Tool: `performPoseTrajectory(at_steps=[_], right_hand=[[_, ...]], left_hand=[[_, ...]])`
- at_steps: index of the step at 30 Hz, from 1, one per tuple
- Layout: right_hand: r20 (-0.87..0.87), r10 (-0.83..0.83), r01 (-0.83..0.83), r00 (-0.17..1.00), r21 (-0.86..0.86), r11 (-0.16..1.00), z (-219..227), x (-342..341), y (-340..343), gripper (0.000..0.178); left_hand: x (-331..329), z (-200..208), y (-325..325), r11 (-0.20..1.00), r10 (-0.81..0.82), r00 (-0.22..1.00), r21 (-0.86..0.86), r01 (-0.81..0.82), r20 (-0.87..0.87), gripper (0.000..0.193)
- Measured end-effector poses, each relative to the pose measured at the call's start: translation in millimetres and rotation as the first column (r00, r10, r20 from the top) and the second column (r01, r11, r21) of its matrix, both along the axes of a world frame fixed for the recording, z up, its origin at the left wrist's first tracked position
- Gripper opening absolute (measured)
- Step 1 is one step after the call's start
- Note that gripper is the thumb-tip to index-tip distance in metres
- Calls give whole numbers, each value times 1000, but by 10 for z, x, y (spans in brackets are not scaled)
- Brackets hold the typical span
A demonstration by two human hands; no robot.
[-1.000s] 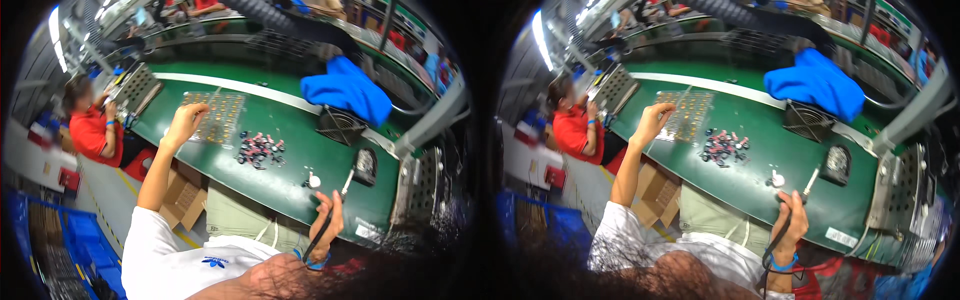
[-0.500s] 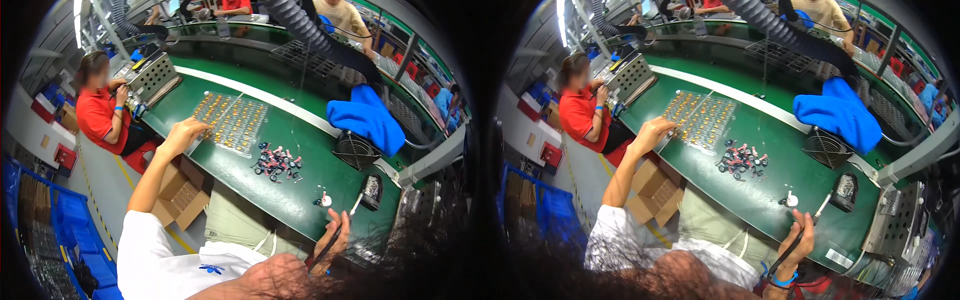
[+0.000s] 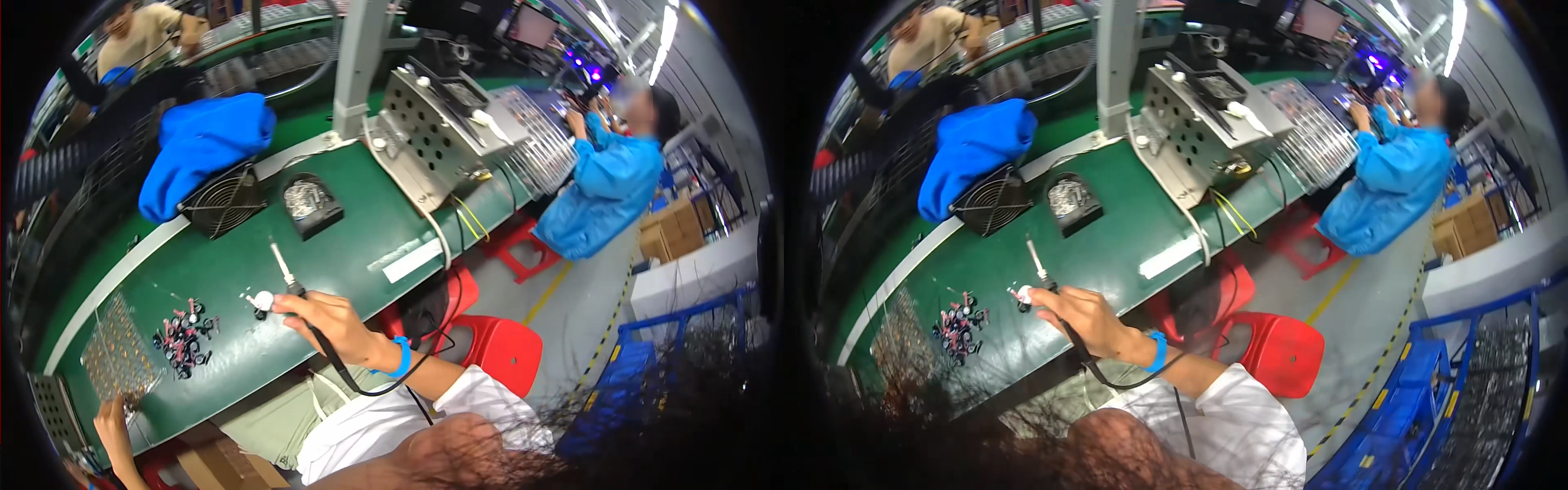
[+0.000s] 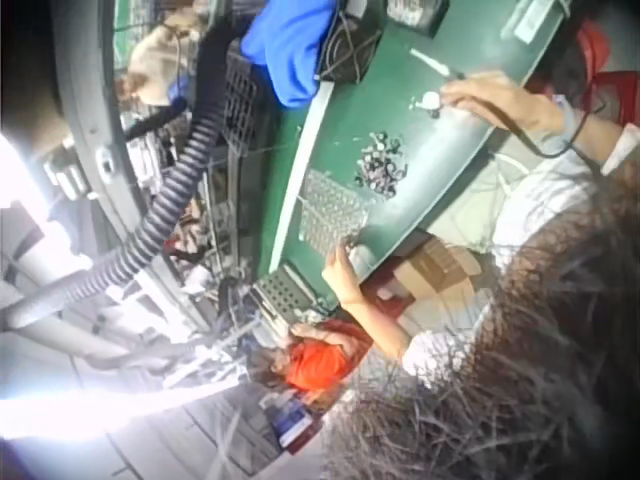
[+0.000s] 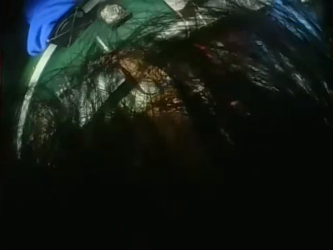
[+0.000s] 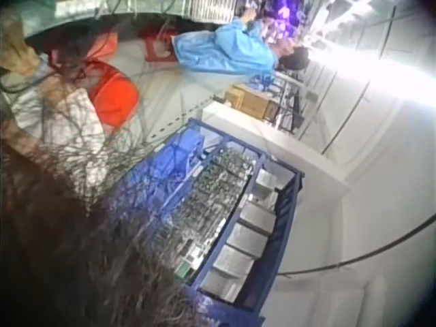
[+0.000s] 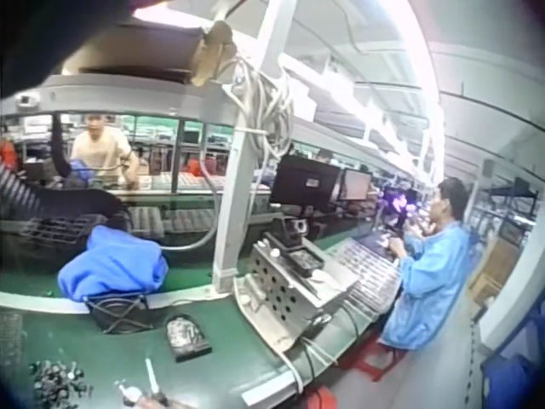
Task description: Soldering small electronic components onto circular base plates on a factory assembly line.
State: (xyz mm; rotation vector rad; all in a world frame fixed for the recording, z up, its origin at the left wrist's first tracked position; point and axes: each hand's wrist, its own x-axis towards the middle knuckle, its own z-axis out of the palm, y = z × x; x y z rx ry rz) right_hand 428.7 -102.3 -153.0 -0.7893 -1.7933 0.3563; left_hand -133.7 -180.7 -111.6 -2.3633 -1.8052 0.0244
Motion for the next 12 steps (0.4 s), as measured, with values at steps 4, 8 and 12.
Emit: performPoseTrajectory(at_steps=[4,8,12], right_hand=[[-4,3,-3,1000,20,1000,29,21,-2,54],[-40,10,-9,999,41,999,-25,2,16,55],[2,11,-11,1000,4,1000,-74,-9,15,53]], left_hand=[[-167,-35,59,997,-24,1000,-79,24,0,27],[-98,222,135,993,-53,999,-110,54,9,19],[-288,279,179,982,13,961,-183,39,275,26]])
